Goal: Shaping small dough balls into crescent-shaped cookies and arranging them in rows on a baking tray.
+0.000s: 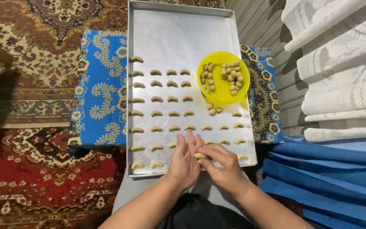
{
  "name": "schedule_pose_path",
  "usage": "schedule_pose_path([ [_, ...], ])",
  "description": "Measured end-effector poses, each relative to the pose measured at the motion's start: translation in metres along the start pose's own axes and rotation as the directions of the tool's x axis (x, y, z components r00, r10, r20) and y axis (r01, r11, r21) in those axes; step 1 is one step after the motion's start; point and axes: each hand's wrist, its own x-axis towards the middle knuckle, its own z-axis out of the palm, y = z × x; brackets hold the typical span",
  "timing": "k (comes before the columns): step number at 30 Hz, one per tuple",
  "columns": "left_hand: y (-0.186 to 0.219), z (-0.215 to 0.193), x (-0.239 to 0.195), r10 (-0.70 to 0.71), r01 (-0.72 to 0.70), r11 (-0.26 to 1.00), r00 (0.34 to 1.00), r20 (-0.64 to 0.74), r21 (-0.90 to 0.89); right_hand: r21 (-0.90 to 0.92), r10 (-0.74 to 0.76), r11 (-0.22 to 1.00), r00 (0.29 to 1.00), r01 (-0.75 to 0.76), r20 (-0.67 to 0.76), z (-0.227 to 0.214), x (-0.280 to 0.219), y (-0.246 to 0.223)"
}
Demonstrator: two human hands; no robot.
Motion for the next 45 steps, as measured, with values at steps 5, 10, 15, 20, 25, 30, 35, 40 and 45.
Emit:
schedule_pose_path([
  [5, 0.012, 0.035, -0.009, 0.117, -0.032, 0.769, 0.989, -0.09, 0.639, 0.032, 0.147, 0.988, 0.978, -0.154, 0.148, -0.002, -0.004, 0.007],
  [10, 0.001, 0.029, -0.01, 0.144, -0.039, 0.58, 0.988, -0.056, 0.814, 0.158, 0.376, 0.911, 0.924, -0.382, 0.064, 0.009, -0.013, 0.011],
  [15, -0.015, 0.003, 0.002, 0.275, -0.187, 0.651, 0.961, 0.001, 0.736, 0.21, 0.409, 0.891, 0.912, -0.403, 0.015, 0.02, -0.029, 0.029],
  [20, -0.009, 0.009, -0.001, 0.28, -0.153, 0.684, 0.958, -0.062, 0.713, 0.371, 0.647, 0.675, 0.753, -0.637, 0.116, 0.019, -0.021, 0.034],
  [25, 0.028, 0.018, -0.003, 0.326, -0.138, 0.733, 0.931, -0.166, 0.666, 0.149, 0.558, 0.826, 0.825, -0.544, -0.083, -0.009, -0.003, 0.092],
  [30, 0.044, -0.007, 0.002, 0.46, -0.234, 0.766, 0.85, -0.256, 0.599, 0.092, 0.597, 0.799, 0.764, -0.595, -0.244, -0.014, 0.016, 0.158],
  [35, 0.052, -0.013, 0.006, 0.47, -0.234, 0.769, 0.837, -0.279, 0.595, -0.141, 0.602, 0.756, 0.764, -0.639, -0.234, -0.003, 0.039, 0.171],
  [40, 0.059, -0.024, 0.013, 0.502, -0.27, 0.76, 0.821, -0.27, 0.591, -0.211, 0.636, 0.71, 0.74, -0.672, -0.22, 0.0, 0.043, 0.182],
  [45, 0.055, -0.029, 0.019, 0.501, -0.277, 0.769, 0.821, -0.274, 0.576, -0.305, 0.605, 0.692, 0.756, -0.654, -0.249, -0.011, 0.038, 0.2],
])
